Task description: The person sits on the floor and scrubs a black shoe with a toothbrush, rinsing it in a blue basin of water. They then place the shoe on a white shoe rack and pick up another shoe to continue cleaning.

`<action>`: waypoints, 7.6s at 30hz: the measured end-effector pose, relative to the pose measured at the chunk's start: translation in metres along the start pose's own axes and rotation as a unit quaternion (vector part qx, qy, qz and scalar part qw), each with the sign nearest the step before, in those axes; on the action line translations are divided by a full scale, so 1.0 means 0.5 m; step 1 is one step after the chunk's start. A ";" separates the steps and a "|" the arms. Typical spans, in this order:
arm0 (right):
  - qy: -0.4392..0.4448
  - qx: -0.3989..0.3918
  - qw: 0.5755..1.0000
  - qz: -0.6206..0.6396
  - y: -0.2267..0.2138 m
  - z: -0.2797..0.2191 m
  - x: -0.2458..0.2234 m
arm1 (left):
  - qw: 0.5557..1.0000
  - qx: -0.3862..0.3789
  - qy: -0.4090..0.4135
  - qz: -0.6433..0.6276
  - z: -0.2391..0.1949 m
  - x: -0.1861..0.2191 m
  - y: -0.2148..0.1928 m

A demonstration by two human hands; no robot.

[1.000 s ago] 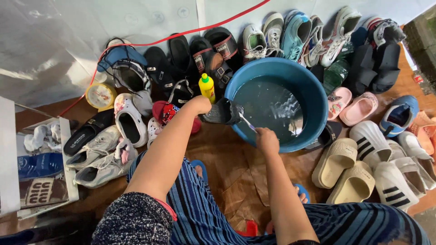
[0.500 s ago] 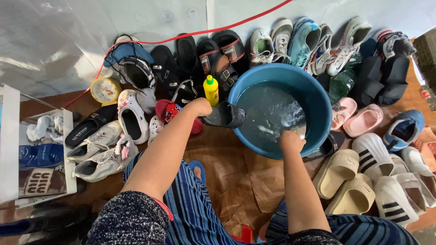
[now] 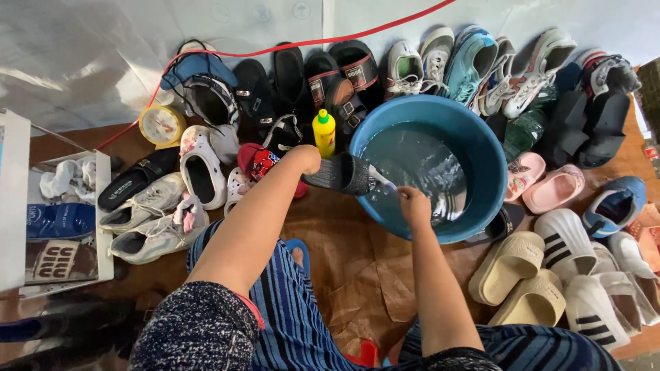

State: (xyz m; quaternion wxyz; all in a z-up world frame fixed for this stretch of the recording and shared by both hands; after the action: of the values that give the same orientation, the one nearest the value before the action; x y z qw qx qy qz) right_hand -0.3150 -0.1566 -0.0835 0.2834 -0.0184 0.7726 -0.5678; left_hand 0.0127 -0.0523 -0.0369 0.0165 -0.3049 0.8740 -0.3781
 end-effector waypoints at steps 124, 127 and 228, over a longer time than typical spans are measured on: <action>0.024 -0.148 0.976 0.160 0.016 -0.269 -0.218 | 0.976 0.112 0.185 -0.037 -0.270 0.233 -0.046; -0.017 -0.148 0.986 0.074 -0.070 -0.230 -0.135 | 0.977 0.108 0.182 0.004 -0.236 0.221 -0.040; 0.027 0.105 0.993 0.039 -0.475 -0.372 -0.253 | 0.968 0.112 0.106 -0.198 -0.200 0.250 -0.105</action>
State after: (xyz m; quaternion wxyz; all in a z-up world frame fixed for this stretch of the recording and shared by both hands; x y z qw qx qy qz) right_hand -0.3641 -0.0356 0.2162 0.2852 0.0570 0.7165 -0.6341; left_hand -0.0876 -0.0830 0.0950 -0.1170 -0.4268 0.7449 -0.4993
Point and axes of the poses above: each hand's wrist, its own z-axis towards the middle knuckle, its own y-axis out of the palm, x = y × z, the point moved 7 cm from there along z, towards the middle knuckle, and after that the axes turned 8 degrees about -z, right-handed, at the moved point
